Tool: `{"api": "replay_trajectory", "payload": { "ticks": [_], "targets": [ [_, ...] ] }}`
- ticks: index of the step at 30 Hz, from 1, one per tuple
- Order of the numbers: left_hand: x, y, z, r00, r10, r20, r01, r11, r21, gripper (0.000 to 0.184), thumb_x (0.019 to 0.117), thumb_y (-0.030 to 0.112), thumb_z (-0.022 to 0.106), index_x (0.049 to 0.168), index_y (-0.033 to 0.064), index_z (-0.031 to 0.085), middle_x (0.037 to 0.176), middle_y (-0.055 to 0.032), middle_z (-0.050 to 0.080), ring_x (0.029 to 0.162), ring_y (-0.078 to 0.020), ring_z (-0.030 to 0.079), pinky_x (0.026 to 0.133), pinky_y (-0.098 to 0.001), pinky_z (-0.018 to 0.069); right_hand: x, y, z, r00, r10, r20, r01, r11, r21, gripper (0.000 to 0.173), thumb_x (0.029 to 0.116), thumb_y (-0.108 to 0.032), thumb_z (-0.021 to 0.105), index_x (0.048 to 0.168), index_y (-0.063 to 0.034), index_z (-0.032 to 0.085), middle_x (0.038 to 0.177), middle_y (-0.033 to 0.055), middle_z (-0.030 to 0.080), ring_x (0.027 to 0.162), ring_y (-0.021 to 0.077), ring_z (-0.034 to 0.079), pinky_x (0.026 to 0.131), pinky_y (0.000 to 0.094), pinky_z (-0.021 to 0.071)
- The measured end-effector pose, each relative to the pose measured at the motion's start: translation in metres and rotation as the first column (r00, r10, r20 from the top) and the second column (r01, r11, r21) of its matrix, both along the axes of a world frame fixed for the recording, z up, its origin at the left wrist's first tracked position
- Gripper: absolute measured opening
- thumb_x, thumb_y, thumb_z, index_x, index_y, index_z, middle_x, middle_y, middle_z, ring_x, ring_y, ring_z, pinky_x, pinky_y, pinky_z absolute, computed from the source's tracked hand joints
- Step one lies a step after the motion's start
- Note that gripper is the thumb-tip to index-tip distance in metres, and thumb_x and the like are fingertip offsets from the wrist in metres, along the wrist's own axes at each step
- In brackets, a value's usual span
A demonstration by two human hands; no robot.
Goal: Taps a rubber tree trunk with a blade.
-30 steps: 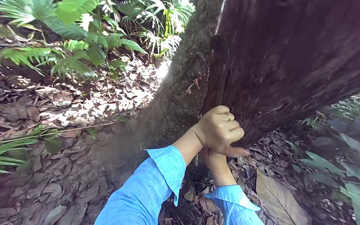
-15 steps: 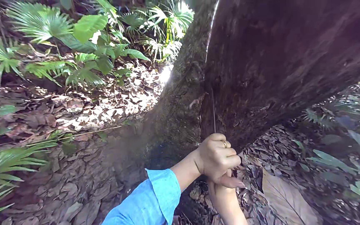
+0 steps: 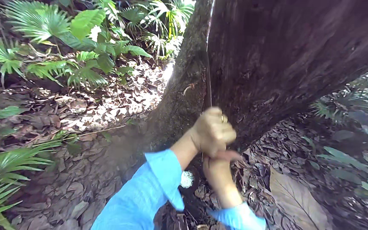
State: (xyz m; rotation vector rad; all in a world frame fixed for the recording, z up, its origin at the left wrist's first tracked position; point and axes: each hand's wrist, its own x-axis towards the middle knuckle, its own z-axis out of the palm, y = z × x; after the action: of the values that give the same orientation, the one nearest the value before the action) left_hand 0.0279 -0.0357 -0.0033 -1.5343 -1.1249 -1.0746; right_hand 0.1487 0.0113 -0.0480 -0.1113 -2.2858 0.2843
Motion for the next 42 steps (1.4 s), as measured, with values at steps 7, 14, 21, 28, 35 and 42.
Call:
{"api": "replay_trajectory", "payload": {
  "ticks": [7, 14, 21, 28, 35, 42],
  "targets": [
    [0.012, -0.002, -0.022, 0.997, -0.043, -0.067, 0.045, 0.998, 0.032, 0.075, 0.0972, 0.071, 0.031, 0.055, 0.0126, 0.05, 0.046, -0.0026, 0.046, 0.047, -0.0193, 0.047, 0.06, -0.0353, 0.0415, 0.021, -0.02, -0.026, 0.998, -0.051, 0.031, 0.055, 0.986, -0.156, 0.025, 0.0919, -0.009, 0.055, 0.109, 0.0045, 0.067, 0.098, 0.0166, 0.072, 0.096, 0.0225, 0.072, 0.087, 0.0352, 0.0574],
    [0.01, -0.016, -0.02, 0.99, -0.118, -0.074, 0.119, 0.993, 0.015, 0.071, 0.1014, 0.064, 0.03, 0.055, 0.0123, 0.047, 0.047, -0.0027, 0.043, 0.047, -0.0185, 0.044, 0.061, -0.034, 0.039, 0.021, -0.045, -0.025, 0.995, -0.094, 0.03, 0.098, 0.963, -0.25, 0.02, 0.092, -0.01, 0.056, 0.107, 0.0005, 0.065, 0.093, 0.0107, 0.07, 0.091, 0.0153, 0.071, 0.082, 0.0303, 0.057],
    [-0.006, -0.009, -0.023, 0.987, -0.065, -0.148, 0.064, 0.998, -0.013, 0.073, 0.1008, 0.066, 0.028, 0.056, 0.0118, 0.047, 0.046, -0.0031, 0.043, 0.045, -0.0192, 0.044, 0.057, -0.0343, 0.0378, -0.002, -0.031, -0.038, 0.996, -0.086, -0.009, 0.082, 0.973, -0.215, 0.022, 0.0934, -0.005, 0.054, 0.109, 0.0049, 0.065, 0.098, 0.0164, 0.071, 0.098, 0.0222, 0.071, 0.087, 0.036, 0.0565],
    [-0.012, 0.008, -0.026, 0.983, -0.012, -0.181, -0.001, 0.997, -0.072, 0.076, 0.0998, 0.068, 0.026, 0.057, 0.0106, 0.051, 0.047, -0.0048, 0.049, 0.046, -0.0202, 0.05, 0.054, -0.0359, 0.04, -0.013, 0.001, -0.042, 0.998, -0.062, 0.002, 0.062, 0.992, -0.114, 0.022, 0.0928, -0.002, 0.057, 0.108, 0.0097, 0.066, 0.1, 0.0232, 0.072, 0.096, 0.0322, 0.073, 0.085, 0.0454, 0.0585],
    [-0.059, -0.034, 0.12, 0.98, 0.151, -0.128, -0.139, 0.985, 0.1, 0.075, 0.1022, 0.061, 0.03, 0.058, 0.0071, 0.056, 0.054, -0.0094, 0.057, 0.057, -0.0235, 0.058, 0.075, -0.0444, 0.0448, -0.094, 0.01, 0.07, 0.943, 0.219, -0.251, -0.215, 0.976, 0.044, 0.022, 0.097, -0.024, 0.063, 0.109, -0.0058, 0.067, 0.085, 0.0063, 0.067, 0.069, 0.0156, 0.066, 0.056, 0.0345, 0.0538],
    [0.024, -0.01, 0.001, 0.992, 0.109, -0.057, -0.115, 0.988, -0.104, 0.068, 0.1033, 0.056, 0.034, 0.06, 0.0103, 0.059, 0.053, -0.0063, 0.058, 0.054, -0.0228, 0.06, 0.07, -0.041, 0.0513, 0.016, 0.019, -0.021, 0.987, 0.159, -0.033, -0.161, 0.986, -0.054, 0.03, 0.0922, -0.026, 0.056, 0.086, -0.0013, 0.072, 0.084, 0.0159, 0.074, 0.082, 0.0267, 0.075, 0.075, 0.0448, 0.0612]
  ]
}}
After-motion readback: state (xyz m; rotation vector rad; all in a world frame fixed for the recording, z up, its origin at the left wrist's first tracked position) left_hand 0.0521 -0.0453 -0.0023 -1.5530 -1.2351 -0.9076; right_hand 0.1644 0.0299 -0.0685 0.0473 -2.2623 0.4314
